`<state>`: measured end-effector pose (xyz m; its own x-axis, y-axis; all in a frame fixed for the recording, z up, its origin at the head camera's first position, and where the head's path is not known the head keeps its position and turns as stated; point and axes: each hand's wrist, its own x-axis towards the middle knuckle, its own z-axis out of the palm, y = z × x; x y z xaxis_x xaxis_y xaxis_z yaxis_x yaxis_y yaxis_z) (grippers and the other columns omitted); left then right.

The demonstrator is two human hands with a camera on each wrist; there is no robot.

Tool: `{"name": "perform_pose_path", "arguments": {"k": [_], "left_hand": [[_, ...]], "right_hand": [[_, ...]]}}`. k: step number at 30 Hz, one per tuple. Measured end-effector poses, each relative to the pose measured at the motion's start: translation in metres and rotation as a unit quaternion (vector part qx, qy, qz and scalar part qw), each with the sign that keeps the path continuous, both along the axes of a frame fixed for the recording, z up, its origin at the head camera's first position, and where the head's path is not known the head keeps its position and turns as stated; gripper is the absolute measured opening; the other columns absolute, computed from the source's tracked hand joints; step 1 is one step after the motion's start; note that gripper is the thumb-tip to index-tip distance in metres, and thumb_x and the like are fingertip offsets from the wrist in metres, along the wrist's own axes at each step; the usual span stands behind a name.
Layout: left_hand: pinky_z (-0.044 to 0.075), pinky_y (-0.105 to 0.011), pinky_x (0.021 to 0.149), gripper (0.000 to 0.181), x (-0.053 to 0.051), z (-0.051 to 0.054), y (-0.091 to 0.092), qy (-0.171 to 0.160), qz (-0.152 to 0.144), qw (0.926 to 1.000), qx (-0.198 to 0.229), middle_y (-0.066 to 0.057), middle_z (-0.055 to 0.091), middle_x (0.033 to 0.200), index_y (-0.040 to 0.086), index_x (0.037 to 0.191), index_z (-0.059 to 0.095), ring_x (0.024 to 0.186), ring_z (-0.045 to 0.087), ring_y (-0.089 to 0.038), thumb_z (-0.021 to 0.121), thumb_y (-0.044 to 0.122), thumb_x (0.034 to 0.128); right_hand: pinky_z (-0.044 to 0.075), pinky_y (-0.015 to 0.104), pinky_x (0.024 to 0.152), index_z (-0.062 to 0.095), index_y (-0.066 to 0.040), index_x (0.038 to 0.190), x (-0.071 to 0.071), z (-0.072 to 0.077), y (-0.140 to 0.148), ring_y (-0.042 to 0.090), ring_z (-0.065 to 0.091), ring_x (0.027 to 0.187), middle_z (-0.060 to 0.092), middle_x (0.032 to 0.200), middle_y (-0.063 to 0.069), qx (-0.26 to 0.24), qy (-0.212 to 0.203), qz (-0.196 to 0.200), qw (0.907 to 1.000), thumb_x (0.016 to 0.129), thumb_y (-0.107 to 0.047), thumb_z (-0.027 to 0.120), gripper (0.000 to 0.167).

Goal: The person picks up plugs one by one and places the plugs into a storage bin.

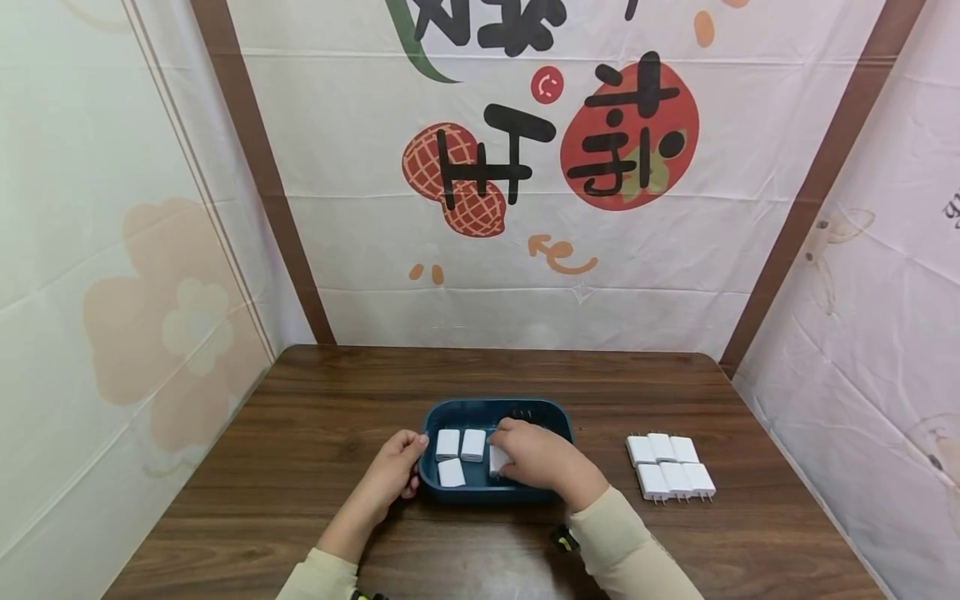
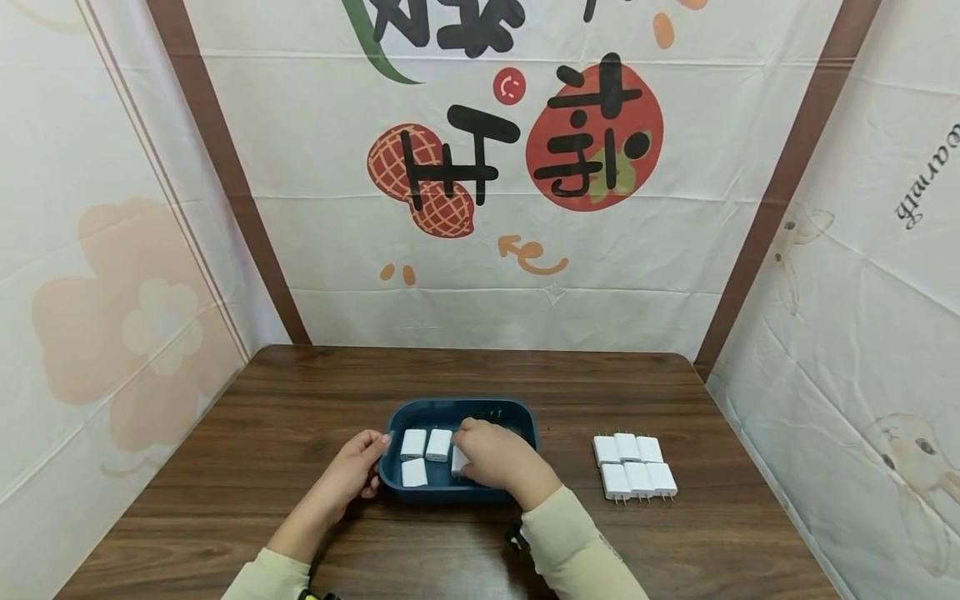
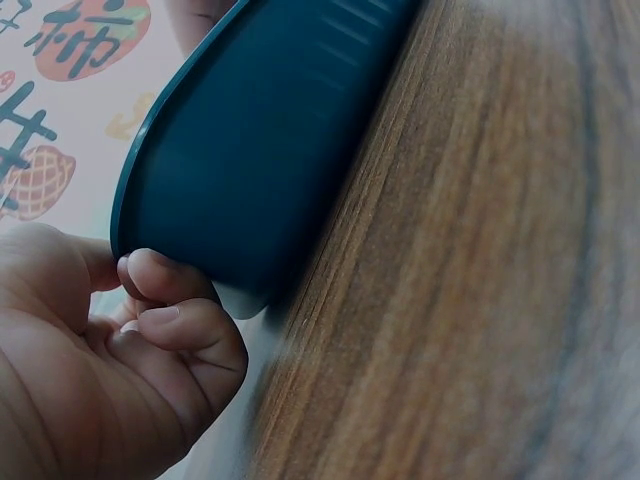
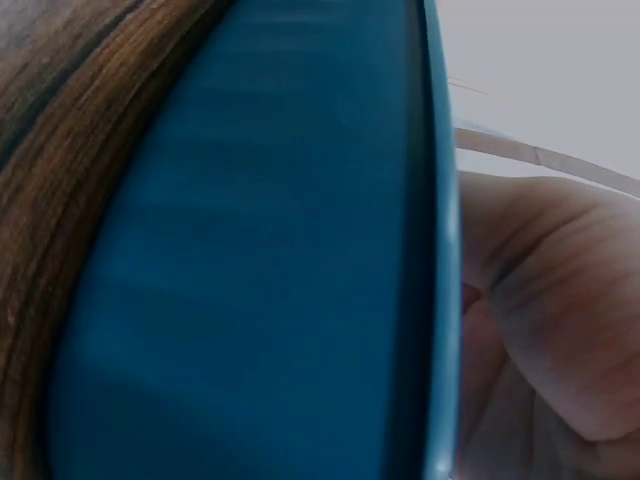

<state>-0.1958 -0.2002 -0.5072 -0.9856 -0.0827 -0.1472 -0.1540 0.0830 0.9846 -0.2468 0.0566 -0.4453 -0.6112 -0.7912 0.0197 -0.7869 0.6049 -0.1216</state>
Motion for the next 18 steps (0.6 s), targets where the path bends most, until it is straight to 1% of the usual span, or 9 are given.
{"name": "perform_pose_path", "arguments": {"k": [10, 14, 18], "left_hand": [[0.037, -0.024, 0.044, 0.031, 0.000, -0.001, 0.001, -0.001, 0.004, 1.0000, -0.007, -0.004, 0.045, 0.073, 0.000, 0.112, 0.052, 0.055, 0.044, -0.015, 0.050, 0.031, 0.1088], [0.037, -0.024, 0.044, 0.031, 0.000, 0.000, 0.001, -0.001, 0.004, 1.0000, -0.006, -0.004, 0.045, 0.073, 0.000, 0.112, 0.052, 0.055, 0.045, -0.015, 0.050, 0.030, 0.1087], [0.036, -0.023, 0.044, 0.030, 0.001, 0.002, 0.000, 0.000, 0.001, 1.0000, -0.002, -0.004, 0.045, 0.073, 0.000, 0.111, 0.052, 0.055, 0.045, -0.014, 0.051, 0.030, 0.1087]], "right_hand": [[0.057, 0.024, 0.079, 0.072, -0.013, 0.123, 0.001, -0.011, -0.006, 0.008, 0.064, 0.095, 0.067, 0.118, 0.001, -0.008, 0.015, 0.002, 0.9999, 0.092, -0.021, 0.079, 0.033], [0.058, 0.025, 0.081, 0.072, -0.013, 0.124, 0.001, -0.014, -0.007, 0.008, 0.065, 0.097, 0.068, 0.119, 0.000, -0.007, 0.016, 0.004, 0.9998, 0.092, -0.022, 0.079, 0.034], [0.057, 0.024, 0.083, 0.072, -0.014, 0.126, 0.000, -0.014, -0.008, 0.007, 0.064, 0.097, 0.068, 0.120, -0.001, -0.012, 0.005, 0.010, 0.9999, 0.093, -0.023, 0.078, 0.035]]}}
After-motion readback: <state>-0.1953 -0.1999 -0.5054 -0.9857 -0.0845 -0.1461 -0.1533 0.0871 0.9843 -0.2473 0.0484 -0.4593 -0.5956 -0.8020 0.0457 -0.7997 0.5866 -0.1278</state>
